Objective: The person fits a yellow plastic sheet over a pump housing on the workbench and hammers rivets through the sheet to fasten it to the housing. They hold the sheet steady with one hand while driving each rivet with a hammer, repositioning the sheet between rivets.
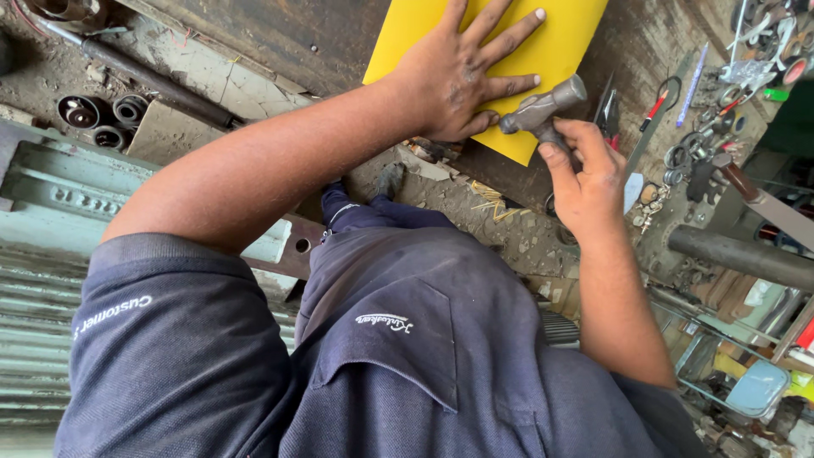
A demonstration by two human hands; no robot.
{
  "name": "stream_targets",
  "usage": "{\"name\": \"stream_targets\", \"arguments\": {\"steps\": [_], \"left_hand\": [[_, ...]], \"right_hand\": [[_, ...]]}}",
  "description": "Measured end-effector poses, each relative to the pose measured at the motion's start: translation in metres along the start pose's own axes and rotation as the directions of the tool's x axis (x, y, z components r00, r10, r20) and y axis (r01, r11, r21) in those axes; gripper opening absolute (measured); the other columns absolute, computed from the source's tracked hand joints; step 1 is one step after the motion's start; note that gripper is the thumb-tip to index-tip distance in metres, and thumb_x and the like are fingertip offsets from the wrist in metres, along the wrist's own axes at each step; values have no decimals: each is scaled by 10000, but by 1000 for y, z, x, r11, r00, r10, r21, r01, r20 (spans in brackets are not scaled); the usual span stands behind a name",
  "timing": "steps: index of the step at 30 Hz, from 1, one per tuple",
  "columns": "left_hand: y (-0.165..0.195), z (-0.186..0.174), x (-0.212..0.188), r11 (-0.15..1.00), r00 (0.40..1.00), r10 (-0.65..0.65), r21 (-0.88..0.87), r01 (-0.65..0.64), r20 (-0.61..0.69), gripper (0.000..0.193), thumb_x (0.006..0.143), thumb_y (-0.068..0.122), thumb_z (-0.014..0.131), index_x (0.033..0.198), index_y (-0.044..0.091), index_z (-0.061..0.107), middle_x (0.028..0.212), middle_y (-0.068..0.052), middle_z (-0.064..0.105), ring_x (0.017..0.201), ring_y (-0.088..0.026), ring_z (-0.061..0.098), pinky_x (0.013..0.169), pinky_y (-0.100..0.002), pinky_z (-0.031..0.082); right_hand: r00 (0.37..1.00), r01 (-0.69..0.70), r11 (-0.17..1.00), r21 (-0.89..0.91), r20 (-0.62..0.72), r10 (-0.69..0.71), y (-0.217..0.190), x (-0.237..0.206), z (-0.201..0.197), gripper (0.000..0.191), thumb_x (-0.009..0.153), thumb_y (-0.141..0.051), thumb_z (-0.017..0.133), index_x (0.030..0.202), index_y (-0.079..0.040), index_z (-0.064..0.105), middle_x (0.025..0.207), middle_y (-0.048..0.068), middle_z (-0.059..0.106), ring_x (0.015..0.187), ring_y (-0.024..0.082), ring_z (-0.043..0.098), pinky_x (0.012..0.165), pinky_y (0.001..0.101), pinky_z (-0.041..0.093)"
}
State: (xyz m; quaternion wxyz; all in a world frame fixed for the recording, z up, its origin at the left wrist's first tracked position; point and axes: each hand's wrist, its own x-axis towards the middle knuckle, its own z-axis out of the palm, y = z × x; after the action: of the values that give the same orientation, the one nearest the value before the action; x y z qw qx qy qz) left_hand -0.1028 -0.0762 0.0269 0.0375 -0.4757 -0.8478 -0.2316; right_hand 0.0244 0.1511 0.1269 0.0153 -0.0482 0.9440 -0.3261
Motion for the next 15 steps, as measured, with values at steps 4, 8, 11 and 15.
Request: {"name": "stream_targets", "arguments": {"steps": [4, 8, 11, 15], "left_hand": [[-1, 1, 0, 999, 1000, 1, 38, 0, -19, 678, 924, 567, 584, 1569, 374, 505, 1717, -149, 137, 1527, -446, 164, 1113, -737, 184], [-2, 2, 0, 1000, 1000, -2, 2, 2, -25, 684, 933, 546, 584, 1589, 375, 496, 1728, -151, 141, 1521, -453, 192, 1116, -703, 214], [-1, 3, -1, 1000, 1000, -5, -12, 5, -9, 684, 933, 552, 581, 1587, 371, 495, 1724, -155, 144, 1510, -456, 205, 1115, -691, 220], [0, 2, -1, 999, 1000, -7, 31, 8, -25, 681, 927, 554, 581, 1580, 378, 498, 1721, -151, 145, 1515, -444, 208, 1116, -684, 219]], "right_hand": [[1000, 16, 999, -35, -9, -17, 1, 0, 4, 240, 1093, -94, 700, 1273, 37, 611, 1068, 155, 727, 947, 193, 700, 847, 323, 562], [997, 38, 998, -44, -69, -41, 0, -2, 5, 261, 1097, -104, 716, 1289, 35, 605, 1113, 167, 722, 983, 217, 697, 875, 335, 562], [1000, 6, 995, -98, 16, -5, -1, -1, 1, 236, 1093, -100, 710, 1276, 23, 627, 1074, 158, 725, 929, 216, 704, 836, 336, 554], [1000, 10, 992, -124, -1, -10, -2, 6, -2, 239, 1073, -104, 726, 1253, 20, 628, 1071, 160, 721, 878, 226, 687, 793, 337, 546]]}}
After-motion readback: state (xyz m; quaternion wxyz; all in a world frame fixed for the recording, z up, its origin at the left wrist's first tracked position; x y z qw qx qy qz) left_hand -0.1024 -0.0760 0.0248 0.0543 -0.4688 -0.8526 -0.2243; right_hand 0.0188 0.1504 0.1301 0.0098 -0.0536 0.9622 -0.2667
